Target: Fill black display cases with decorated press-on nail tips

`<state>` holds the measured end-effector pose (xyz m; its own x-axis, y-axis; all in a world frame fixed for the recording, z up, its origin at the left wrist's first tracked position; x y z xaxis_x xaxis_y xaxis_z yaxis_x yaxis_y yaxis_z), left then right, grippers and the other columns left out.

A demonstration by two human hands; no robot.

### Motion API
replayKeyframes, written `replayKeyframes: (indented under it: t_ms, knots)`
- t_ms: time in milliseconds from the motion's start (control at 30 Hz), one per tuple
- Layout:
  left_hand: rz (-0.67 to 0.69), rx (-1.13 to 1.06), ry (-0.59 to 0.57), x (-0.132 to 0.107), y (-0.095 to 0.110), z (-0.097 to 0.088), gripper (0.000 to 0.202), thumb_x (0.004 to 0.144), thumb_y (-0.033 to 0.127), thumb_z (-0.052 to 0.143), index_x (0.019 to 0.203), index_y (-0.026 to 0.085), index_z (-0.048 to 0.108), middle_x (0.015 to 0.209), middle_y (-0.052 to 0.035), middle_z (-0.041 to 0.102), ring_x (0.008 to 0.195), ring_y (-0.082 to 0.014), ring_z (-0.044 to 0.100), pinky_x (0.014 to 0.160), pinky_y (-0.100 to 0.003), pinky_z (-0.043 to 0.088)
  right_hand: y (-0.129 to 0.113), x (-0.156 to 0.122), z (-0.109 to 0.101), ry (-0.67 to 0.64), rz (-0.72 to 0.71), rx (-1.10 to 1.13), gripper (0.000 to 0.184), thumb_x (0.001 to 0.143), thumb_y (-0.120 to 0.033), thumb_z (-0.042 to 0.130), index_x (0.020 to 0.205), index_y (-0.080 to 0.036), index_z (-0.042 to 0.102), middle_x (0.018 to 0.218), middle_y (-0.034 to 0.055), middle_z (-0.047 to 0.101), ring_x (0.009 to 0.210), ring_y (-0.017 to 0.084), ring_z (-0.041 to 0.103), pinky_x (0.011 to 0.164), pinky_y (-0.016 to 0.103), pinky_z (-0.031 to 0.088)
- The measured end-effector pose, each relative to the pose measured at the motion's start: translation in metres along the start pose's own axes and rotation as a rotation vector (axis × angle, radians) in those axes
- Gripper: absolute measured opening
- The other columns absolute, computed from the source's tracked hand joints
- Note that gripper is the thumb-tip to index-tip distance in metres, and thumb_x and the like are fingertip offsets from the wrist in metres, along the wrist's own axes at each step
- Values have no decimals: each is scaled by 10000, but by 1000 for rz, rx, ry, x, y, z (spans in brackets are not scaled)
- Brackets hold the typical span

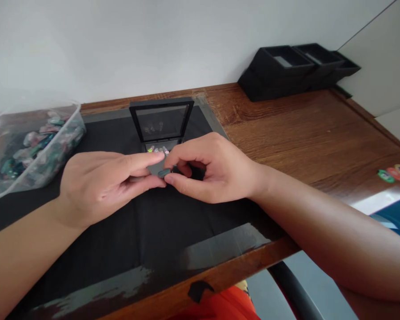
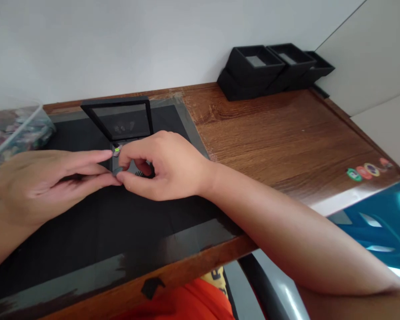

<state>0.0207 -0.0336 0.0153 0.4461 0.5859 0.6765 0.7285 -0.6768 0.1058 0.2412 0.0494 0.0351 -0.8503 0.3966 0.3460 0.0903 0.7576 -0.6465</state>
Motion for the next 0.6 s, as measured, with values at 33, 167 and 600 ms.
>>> replayKeyframes:
  t_ms: [33, 167, 600]
  knots:
    - [19, 6, -4, -1, 0, 1, 337, 1025, 248, 812, 1343, 241, 699, 835, 37, 856, 681, -162, 807, 662, -303, 630, 0, 0, 0, -7, 2, 10, 149, 1000, -237, 695, 958, -133, 795, 698, -46, 652, 618, 63, 527, 643, 228, 385]
    - [114, 46, -35, -1, -1, 5, 364, 1045, 267, 787, 1388, 203, 685, 759, 28, 812, 561, -164, 733, 539, -339, 547, 1, 1, 1, -29, 8, 26, 209, 1018, -242, 697, 848, -141, 766, 664, -49, 626, 602, 57, 509, 617, 218, 372]
    - [-40, -35, -46, 1, -3, 12, 147, 1121, 333, 677, 1232, 255, 733, 864, 39, 865, 609, -136, 777, 568, -293, 578, 9, 2, 1, -12, 50, 61, 228, 1051, -278, 723, 905, -137, 826, 698, -27, 720, 593, 61, 554, 606, 214, 390]
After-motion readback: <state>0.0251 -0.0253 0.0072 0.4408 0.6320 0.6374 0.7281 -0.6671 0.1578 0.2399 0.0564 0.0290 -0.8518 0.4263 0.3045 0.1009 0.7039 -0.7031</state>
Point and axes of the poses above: each hand's wrist, its own x-axis towards the middle knuckle, its own z-axis out of the palm, y = z × x, the point moved 2 cm from there along x, towards the middle knuckle
